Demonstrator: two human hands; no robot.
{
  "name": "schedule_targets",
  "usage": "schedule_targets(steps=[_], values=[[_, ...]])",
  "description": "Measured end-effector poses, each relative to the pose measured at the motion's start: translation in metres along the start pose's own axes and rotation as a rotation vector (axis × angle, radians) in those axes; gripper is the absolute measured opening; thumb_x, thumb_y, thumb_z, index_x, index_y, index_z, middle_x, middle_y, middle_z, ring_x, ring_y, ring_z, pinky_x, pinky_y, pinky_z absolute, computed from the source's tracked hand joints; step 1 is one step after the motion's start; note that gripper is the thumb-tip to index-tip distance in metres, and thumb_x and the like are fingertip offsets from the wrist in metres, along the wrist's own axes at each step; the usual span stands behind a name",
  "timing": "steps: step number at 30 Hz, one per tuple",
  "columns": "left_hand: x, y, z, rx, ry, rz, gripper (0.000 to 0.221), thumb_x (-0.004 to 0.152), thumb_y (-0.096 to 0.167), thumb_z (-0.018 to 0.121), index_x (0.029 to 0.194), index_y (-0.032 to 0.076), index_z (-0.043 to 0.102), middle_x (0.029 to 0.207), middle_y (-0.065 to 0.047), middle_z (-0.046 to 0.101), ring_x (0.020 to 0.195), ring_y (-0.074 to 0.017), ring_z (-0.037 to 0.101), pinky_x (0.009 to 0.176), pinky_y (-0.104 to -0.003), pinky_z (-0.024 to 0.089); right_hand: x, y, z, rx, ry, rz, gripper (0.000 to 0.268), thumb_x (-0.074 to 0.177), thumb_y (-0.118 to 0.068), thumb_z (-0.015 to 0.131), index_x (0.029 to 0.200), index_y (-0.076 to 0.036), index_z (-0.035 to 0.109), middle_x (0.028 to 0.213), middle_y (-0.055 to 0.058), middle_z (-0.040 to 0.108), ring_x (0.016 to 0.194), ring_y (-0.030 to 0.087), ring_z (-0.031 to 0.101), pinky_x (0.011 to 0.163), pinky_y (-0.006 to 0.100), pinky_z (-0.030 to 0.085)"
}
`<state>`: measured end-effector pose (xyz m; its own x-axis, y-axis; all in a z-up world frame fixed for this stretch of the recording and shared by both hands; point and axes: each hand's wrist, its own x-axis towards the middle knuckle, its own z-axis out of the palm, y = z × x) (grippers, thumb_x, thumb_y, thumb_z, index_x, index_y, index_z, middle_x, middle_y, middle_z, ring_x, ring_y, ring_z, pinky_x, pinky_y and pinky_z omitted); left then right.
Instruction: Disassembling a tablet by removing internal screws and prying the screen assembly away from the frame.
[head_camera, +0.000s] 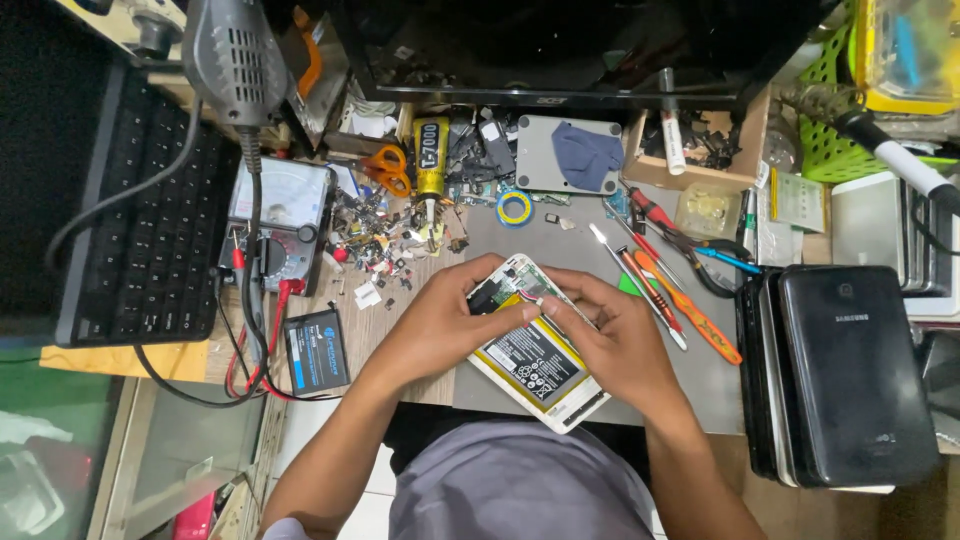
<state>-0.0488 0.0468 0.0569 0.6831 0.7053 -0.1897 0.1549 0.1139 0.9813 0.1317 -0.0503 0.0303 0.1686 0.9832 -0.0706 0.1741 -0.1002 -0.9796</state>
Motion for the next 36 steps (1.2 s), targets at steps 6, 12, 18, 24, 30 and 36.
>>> schedule_targets(steps=[6,12,18,24,30,36], values=[[-0.001,-0.009,-0.002,0.026,-0.008,0.003,0.027,0.089,0.011,0.075,0.112,-0.002,0.072,0.097,-0.022,0.078,0.096,-0.0228,0.067,0.087,-0.039,0.058,0.001,-0.003,-0.001,-0.022,-0.020,-0.023,0.033,0.095,-0.006,0.068,0.127,-0.002,0.074,0.082,0.012,0.081,0.075,0.010,0.068,0.072,0.037,0.061],[-0.004,-0.012,-0.003,0.013,-0.018,-0.024,0.027,0.087,0.010,0.076,0.111,-0.002,0.073,0.096,-0.021,0.078,0.093,-0.0230,0.068,0.086,-0.038,0.058,-0.003,-0.003,-0.002,-0.067,-0.010,-0.012,0.031,0.102,-0.010,0.058,0.127,-0.005,0.075,0.064,0.006,0.071,0.064,0.006,0.058,0.062,0.025,0.052],[-0.008,0.014,-0.005,-0.033,-0.006,0.031,0.019,0.087,0.014,0.079,0.096,-0.001,0.072,0.084,-0.013,0.075,0.083,-0.0165,0.061,0.075,-0.032,0.052,0.000,-0.006,0.001,-0.053,-0.042,-0.013,0.033,0.094,-0.004,0.068,0.126,-0.003,0.075,0.073,0.013,0.080,0.069,0.011,0.064,0.066,0.037,0.060],[-0.028,-0.017,-0.012,-0.025,-0.044,-0.004,0.025,0.093,0.027,0.071,0.110,0.009,0.075,0.101,0.002,0.074,0.100,-0.0061,0.062,0.088,-0.025,0.049,-0.003,-0.010,0.003,-0.273,-0.188,-0.131,0.035,0.097,-0.020,0.062,0.129,-0.011,0.074,0.130,0.006,0.078,0.120,0.015,0.074,0.098,0.027,0.056],[-0.054,-0.044,0.000,-0.113,0.176,-0.159,0.018,0.090,0.022,0.077,0.103,0.010,0.076,0.090,0.004,0.074,0.087,-0.0038,0.060,0.073,-0.024,0.052,0.016,-0.022,0.019,-0.422,-0.295,0.082,0.040,0.092,-0.033,0.066,0.130,-0.026,0.077,0.101,-0.005,0.087,0.059,0.002,0.055,0.047,0.025,0.042],[-0.069,-0.048,0.001,-0.102,0.244,-0.169,0.020,0.091,0.025,0.073,0.105,0.011,0.074,0.090,0.004,0.073,0.088,-0.0038,0.058,0.081,-0.022,0.048,0.085,-0.047,0.055,-0.629,-0.265,-0.046,0.054,0.088,-0.044,0.069,0.139,-0.024,0.066,0.104,-0.003,0.084,0.087,0.018,0.079,0.078,0.034,0.054]])
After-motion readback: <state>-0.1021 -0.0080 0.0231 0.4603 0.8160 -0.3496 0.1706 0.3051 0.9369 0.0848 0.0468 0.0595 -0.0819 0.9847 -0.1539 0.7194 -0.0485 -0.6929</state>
